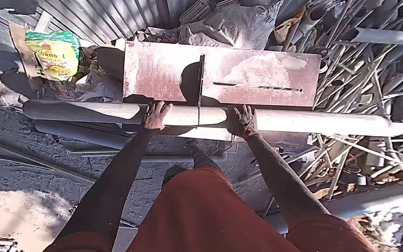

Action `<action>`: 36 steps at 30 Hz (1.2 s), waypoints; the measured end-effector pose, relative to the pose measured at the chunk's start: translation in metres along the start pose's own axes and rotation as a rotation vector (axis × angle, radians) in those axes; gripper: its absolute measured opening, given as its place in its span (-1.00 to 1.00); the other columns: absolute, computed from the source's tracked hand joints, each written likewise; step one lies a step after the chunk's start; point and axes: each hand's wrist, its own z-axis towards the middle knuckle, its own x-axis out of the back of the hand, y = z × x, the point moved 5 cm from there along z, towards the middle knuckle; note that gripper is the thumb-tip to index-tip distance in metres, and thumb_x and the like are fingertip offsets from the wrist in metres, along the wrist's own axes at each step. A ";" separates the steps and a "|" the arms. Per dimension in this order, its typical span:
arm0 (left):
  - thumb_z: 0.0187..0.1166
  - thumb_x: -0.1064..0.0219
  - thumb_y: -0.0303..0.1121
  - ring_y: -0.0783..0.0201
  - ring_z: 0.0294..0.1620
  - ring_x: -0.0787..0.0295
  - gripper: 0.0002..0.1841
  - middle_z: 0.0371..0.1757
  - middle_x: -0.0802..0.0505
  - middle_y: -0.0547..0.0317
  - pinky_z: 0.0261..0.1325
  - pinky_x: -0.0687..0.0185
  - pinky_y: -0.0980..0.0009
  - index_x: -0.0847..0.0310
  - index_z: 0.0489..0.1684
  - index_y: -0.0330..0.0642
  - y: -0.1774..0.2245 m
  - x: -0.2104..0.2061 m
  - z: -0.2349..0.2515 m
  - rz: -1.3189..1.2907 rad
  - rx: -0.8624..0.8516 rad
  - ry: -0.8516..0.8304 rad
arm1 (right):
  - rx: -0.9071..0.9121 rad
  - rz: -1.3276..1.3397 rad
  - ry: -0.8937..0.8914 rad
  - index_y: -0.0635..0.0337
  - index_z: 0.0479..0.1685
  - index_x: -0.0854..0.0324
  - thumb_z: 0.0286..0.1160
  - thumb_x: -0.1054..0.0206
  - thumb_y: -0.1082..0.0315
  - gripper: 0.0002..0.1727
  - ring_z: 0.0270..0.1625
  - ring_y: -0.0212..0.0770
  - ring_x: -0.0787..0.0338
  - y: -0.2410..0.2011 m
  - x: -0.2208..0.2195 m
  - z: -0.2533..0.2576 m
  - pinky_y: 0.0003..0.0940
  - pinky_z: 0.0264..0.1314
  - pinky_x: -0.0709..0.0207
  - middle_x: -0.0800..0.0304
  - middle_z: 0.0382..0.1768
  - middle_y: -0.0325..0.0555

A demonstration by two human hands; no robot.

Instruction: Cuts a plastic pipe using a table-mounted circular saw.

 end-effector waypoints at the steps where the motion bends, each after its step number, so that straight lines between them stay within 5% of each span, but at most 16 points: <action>1: 0.02 -0.79 -0.05 -0.32 0.69 -0.36 0.09 0.70 -0.46 -0.24 0.71 -0.04 -0.39 -0.29 0.79 0.17 0.003 -0.002 -0.003 0.005 -0.005 0.026 | -0.008 -0.010 -0.002 -0.13 0.68 -0.43 -0.24 -0.71 -0.17 0.14 0.53 0.38 -0.52 0.002 -0.003 -0.002 0.43 0.53 -0.25 -0.57 0.48 0.31; 6: 0.15 -0.71 0.04 -0.28 0.76 -0.28 0.09 0.79 -0.37 -0.18 0.79 0.20 -0.39 -0.18 0.85 0.20 0.000 0.005 0.004 -0.002 0.035 -0.080 | 0.007 0.015 0.056 -0.10 0.62 -0.47 -0.34 -0.73 -0.20 0.15 0.56 0.15 -0.58 0.007 0.000 0.004 0.28 0.61 -0.28 -0.66 0.47 0.04; 13: 0.21 -0.68 -0.04 -0.22 0.80 -0.22 0.02 0.79 -0.38 -0.09 0.78 0.34 -0.47 -0.21 0.84 0.20 -0.010 0.016 0.031 -0.002 0.034 -0.001 | -0.055 -0.007 0.025 -0.08 0.60 -0.49 -0.33 -0.72 -0.23 0.15 0.55 0.14 -0.58 0.006 0.011 0.027 0.32 0.61 -0.23 -0.67 0.45 0.03; 29: 0.23 -0.66 0.00 -0.14 0.80 -0.23 -0.03 0.79 -0.39 0.05 0.77 0.22 -0.43 -0.27 0.79 0.22 -0.011 0.037 0.062 0.051 0.052 0.018 | -0.082 0.009 0.093 -0.08 0.57 -0.51 -0.44 -0.73 -0.16 0.15 0.47 0.15 -0.63 0.014 0.023 0.047 0.34 0.52 -0.30 -0.71 0.37 0.04; 36: 0.26 -0.63 0.08 -0.19 0.81 -0.20 0.03 0.85 -0.31 0.02 0.78 0.20 -0.40 -0.12 0.86 0.32 -0.016 0.046 0.078 0.073 0.121 -0.009 | -0.137 0.019 0.098 -0.06 0.65 -0.42 -0.49 -0.75 -0.18 0.26 0.51 0.17 -0.59 0.025 0.035 0.072 0.33 0.60 -0.22 -0.67 0.42 0.08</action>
